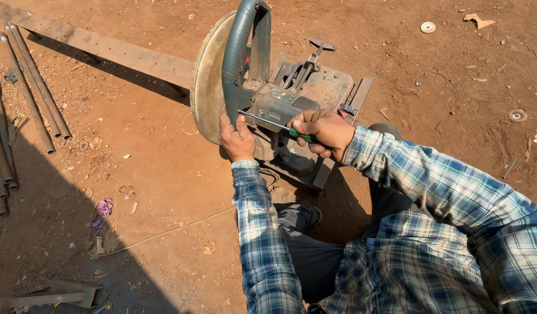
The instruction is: The person uses a screwdriver to tighten or loosen screws on a metal cutting machine. They adjust multiple screws on the machine's housing and base while seated on the ground.
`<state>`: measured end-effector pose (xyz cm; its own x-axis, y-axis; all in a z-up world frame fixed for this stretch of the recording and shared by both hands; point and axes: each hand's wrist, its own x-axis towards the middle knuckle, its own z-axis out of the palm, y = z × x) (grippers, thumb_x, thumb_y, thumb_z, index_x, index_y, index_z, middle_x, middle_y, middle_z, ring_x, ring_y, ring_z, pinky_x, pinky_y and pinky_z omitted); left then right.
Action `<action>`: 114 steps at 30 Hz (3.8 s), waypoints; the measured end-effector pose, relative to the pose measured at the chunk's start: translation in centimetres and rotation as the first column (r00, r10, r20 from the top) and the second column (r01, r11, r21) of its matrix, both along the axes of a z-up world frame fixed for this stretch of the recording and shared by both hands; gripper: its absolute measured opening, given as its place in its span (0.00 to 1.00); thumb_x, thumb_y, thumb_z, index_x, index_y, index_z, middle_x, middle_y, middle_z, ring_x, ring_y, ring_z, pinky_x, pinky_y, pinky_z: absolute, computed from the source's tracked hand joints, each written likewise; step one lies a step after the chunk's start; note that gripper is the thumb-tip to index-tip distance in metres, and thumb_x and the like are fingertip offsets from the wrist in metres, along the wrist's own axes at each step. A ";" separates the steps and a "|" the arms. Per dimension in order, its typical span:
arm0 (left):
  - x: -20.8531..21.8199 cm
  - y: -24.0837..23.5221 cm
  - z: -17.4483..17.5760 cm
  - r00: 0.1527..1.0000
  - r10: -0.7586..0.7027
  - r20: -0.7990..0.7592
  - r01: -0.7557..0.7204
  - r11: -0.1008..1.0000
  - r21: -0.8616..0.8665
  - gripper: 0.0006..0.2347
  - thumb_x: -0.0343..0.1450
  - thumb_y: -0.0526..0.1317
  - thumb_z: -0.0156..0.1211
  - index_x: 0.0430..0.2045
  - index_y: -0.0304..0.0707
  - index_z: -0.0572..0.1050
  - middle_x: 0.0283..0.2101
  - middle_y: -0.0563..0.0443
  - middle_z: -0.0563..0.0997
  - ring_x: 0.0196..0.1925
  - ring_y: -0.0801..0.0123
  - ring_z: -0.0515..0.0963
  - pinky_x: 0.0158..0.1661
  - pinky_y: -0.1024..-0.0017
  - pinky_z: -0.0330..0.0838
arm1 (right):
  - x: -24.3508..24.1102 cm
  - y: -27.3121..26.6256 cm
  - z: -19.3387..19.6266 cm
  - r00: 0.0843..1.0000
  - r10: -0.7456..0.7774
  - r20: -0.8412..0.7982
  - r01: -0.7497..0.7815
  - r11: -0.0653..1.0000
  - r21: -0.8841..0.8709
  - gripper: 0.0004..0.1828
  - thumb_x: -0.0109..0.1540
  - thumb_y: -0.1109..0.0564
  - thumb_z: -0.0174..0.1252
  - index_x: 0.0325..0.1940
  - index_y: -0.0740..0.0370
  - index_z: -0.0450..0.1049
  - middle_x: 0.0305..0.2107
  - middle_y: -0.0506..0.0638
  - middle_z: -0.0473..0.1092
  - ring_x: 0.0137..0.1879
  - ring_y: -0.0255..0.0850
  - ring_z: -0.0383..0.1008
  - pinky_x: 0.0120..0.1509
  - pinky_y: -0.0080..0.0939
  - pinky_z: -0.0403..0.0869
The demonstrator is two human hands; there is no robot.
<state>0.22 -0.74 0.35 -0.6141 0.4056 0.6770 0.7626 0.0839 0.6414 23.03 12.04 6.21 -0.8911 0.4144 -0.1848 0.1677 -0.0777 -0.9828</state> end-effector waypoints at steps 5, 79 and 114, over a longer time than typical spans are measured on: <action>-0.1 -0.2 0.3 0.999 -0.032 0.005 0.032 0.999 0.004 0.19 0.78 0.41 0.56 0.61 0.28 0.69 0.52 0.32 0.81 0.53 0.45 0.82 0.54 0.58 0.76 | 0.4 -0.7 0.4 1.000 -0.011 -0.015 0.018 0.802 0.598 0.23 0.64 0.51 0.61 0.62 0.57 0.71 0.29 0.50 0.75 0.31 0.42 0.75 0.30 0.47 0.72; 0.0 0.5 -0.7 0.997 0.071 -0.015 -0.071 0.997 0.005 0.20 0.77 0.43 0.56 0.60 0.26 0.69 0.52 0.28 0.81 0.53 0.39 0.82 0.53 0.55 0.76 | -0.3 -2.6 2.9 0.978 -0.087 0.190 -0.110 0.558 0.822 0.20 0.70 0.45 0.53 0.62 0.55 0.74 0.28 0.56 0.77 0.36 0.51 0.80 0.38 0.53 0.74; 1.3 1.5 4.7 1.000 0.010 0.013 -0.009 0.996 -0.091 0.22 0.70 0.37 0.73 0.55 0.30 0.69 0.44 0.38 0.85 0.46 0.50 0.87 0.47 0.61 0.79 | 2.9 1.0 -1.8 0.953 -0.153 -0.262 0.303 0.527 0.794 0.19 0.62 0.53 0.63 0.56 0.61 0.79 0.43 0.57 0.80 0.27 0.49 0.77 0.28 0.47 0.75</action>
<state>1.48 0.75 5.02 -0.6269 0.4591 0.6295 0.7529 0.1492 0.6409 25.88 12.99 4.37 -0.7266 0.5092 0.4612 0.1200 0.7551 -0.6446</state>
